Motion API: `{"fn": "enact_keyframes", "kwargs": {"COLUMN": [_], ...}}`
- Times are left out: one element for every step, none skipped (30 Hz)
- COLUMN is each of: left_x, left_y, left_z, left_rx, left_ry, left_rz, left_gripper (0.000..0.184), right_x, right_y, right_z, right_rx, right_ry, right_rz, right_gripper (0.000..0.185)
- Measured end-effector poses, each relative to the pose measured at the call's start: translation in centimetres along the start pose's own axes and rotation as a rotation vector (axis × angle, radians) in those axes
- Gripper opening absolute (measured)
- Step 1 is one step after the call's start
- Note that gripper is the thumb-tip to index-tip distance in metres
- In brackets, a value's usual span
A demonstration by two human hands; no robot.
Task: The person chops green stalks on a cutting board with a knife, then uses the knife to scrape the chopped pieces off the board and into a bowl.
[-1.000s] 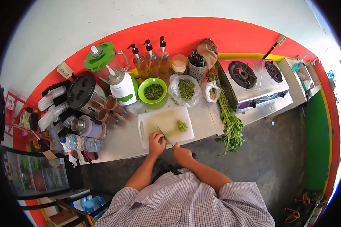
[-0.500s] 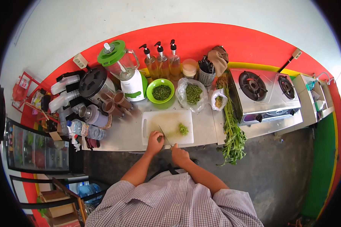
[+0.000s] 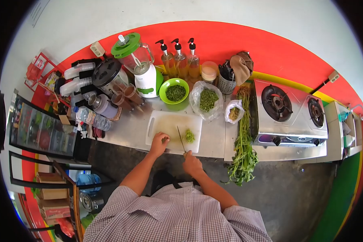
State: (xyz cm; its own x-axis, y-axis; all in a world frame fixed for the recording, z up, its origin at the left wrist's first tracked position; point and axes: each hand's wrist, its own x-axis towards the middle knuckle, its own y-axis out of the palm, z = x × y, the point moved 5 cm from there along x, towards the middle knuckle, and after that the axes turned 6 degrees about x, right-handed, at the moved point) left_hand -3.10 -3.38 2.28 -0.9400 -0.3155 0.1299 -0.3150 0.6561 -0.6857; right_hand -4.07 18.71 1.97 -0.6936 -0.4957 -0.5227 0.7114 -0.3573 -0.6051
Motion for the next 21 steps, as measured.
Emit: {"fn": "enact_keyframes", "kwargs": {"left_x": [0.1,0.0,-0.4,-0.7,-0.7,-0.7,-0.7,-0.9,-1.0,-1.0,-1.0,-0.8,-0.7,-0.7,-0.8,-0.9,-0.8,-0.7,-0.6,-0.7,-0.7], "left_y": [0.2,0.3,0.6,1.0,1.4,1.9,2.2,2.6,3.0,3.3,3.5,3.5,3.4,3.3,3.1,3.2,3.3,3.2,3.1,3.1,3.2], "left_z": [-0.1,-0.3,-0.2,-0.2,-0.3,-0.5,-1.4,-2.3,-2.6,-2.7,-2.8,-2.8,-3.0,-3.1,-3.3,-3.1,-2.9,-2.8,-2.8,-2.9,-2.8], "left_rx": [-0.004,0.028,0.06,0.058,0.053,0.048,0.046,0.132,0.215,0.205,0.208,0.212,0.207,0.215,0.22,0.209,0.215,0.221,0.211,0.21,0.209], "left_ry": [-0.012,-0.012,-0.013,-0.024,-0.04,-0.054,-0.053,-0.09,-0.128,-0.129,-0.142,-0.153,-0.154,-0.153,-0.154,-0.155,-0.159,-0.159,-0.152,-0.137,-0.122], "left_rz": [-0.009,-0.025,-0.041,-0.051,-0.075,-0.095,-0.098,-0.111,-0.122,-0.12,-0.119,-0.12,-0.123,-0.131,-0.139,-0.145,-0.139,-0.131,-0.133,-0.133,-0.129], "left_gripper": [0.01,0.011,0.013,0.013,0.014,0.016,0.016,0.017,0.017,0.017,0.016,0.015,0.015,0.014,0.013,0.013,0.012,0.011,0.011,0.011,0.011], "right_x": [-0.2,-0.3,-0.3,-0.2,-0.2,-0.4,-0.4,-0.3,-0.2,-0.1,-0.1,0.1,0.2,0.3,-0.1,-0.5,-1.0,-1.6,-2.0,-2.1,-2.1], "right_y": [-0.2,0.0,0.2,0.4,0.5,0.4,0.4,0.4,0.6,0.7,0.7,0.5,0.4,0.3,-0.3,-1.0,-1.5,-1.6,-1.4,-1.1,-0.5], "right_z": [0.0,-0.2,-0.4,-0.6,-0.6,-0.4,-0.2,-0.1,-0.1,-0.2,-0.3,-0.2,0.2,0.5,1.0,1.5,1.8,1.9,2.0,1.8,1.5], "right_rx": [-0.002,-0.015,-0.035,-0.054,-0.062,-0.08,-0.098,-0.1,-0.11,-0.122,-0.129,-0.143,-0.155,-0.159,-0.168,-0.18,-0.191,-0.219,-0.245,-0.247,-0.24], "right_ry": [0.0,-0.003,0.018,0.037,0.031,0.023,0.018,0.021,0.024,0.029,0.035,0.033,0.029,0.029,0.035,0.041,0.041,0.03,0.023,0.033,0.063], "right_rz": [0.003,0.016,0.017,0.013,0.016,0.018,0.017,0.013,0.01,0.009,0.008,-0.005,-0.019,-0.021,-0.009,0.001,-0.005,0.024,0.051,0.041,0.033], "right_gripper": [0.05,0.05,0.051,0.052,0.052,0.053,0.053,0.053,0.053,0.052,0.052,0.05,0.049,0.049,0.048,0.046,0.046,0.046,0.046,0.046,0.05]}}
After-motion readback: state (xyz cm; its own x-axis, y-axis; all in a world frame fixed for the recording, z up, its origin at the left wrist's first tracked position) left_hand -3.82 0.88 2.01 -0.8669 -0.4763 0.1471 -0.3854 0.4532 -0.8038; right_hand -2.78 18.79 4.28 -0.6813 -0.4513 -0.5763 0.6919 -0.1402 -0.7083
